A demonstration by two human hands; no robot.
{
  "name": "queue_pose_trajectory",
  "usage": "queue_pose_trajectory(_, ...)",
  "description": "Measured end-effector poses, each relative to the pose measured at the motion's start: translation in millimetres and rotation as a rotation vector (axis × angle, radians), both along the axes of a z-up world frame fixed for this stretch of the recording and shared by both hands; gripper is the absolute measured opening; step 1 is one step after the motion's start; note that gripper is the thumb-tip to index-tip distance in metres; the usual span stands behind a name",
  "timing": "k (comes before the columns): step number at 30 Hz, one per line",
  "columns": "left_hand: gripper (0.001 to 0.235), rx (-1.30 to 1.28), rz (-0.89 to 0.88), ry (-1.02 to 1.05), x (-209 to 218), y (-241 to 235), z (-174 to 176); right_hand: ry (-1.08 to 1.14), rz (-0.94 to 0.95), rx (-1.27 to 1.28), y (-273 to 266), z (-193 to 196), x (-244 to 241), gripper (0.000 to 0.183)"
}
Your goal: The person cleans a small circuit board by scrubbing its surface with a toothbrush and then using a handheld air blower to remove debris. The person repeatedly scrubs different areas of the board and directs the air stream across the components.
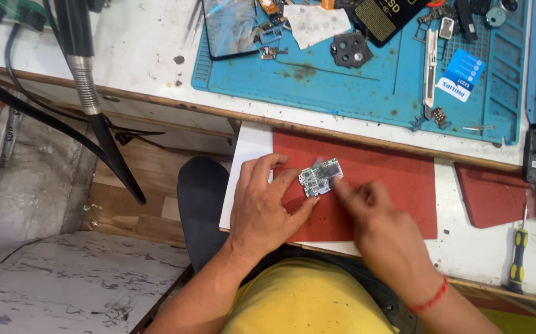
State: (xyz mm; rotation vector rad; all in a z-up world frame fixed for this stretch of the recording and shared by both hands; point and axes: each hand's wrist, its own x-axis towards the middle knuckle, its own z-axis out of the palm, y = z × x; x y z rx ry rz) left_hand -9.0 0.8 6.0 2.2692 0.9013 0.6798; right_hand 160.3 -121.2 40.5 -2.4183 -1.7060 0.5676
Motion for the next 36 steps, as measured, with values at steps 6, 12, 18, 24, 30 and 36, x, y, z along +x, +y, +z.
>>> queue_pose_trajectory(6,0.044,0.006,-0.005,-0.012,0.2,-0.4,-0.8,0.062,-0.023,-0.075,-16.9,5.0,-0.2,0.083)
queue_pose_trajectory(12,0.046,0.015,-0.001,-0.007,1.9,1.4,-1.3,0.078,0.005,-0.012,4.7,-13.5,-8.6,0.073)
queue_pose_trajectory(18,0.044,0.02,0.02,-0.011,3.7,3.5,-0.2,0.087,-0.034,0.031,-4.7,-4.2,-3.6,0.065)
queue_pose_trajectory(24,0.045,0.023,0.003,-0.005,2.7,2.0,-0.9,0.089,-0.023,0.089,-9.9,-8.3,-2.3,0.065)
queue_pose_trajectory(30,0.046,0.037,0.006,-0.007,2.4,0.5,-1.9,0.092,-0.018,0.061,-17.3,-6.5,-1.5,0.069)
queue_pose_trajectory(36,0.045,0.023,0.004,0.003,2.7,0.4,-1.9,0.075,-0.007,0.078,-16.4,-6.6,-1.2,0.068)
